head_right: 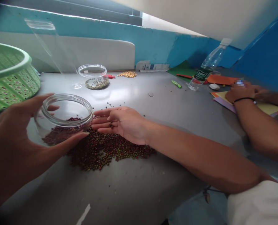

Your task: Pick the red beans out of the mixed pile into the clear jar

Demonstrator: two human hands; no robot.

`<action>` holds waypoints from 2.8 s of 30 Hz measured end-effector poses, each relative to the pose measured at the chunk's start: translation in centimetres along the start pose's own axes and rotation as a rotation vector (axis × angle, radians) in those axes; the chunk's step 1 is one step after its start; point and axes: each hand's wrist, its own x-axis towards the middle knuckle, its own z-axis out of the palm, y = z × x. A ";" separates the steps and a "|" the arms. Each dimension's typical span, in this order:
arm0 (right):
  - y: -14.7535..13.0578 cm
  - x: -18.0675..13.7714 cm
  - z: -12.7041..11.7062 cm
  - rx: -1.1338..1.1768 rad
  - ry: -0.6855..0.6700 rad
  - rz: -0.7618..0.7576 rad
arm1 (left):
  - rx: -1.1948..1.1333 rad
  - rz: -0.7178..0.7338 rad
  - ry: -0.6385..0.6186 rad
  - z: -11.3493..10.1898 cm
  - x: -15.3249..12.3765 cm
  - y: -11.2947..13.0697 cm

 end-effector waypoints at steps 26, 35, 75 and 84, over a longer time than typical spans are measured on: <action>0.2 0.3 0.1 -0.036 0.009 -0.005 | 0.005 0.011 0.001 -0.2 0.0 0.1; 0.4 0.2 0.2 -0.036 0.008 -0.014 | 0.003 0.008 -0.019 -0.2 0.0 0.2; -2.6 -1.0 -1.5 -1.334 0.000 -0.453 | -0.036 -0.098 0.044 -1.0 0.1 0.9; -2.4 -2.7 0.1 -1.599 -0.272 -0.374 | -0.062 -0.095 0.015 -0.9 0.2 1.0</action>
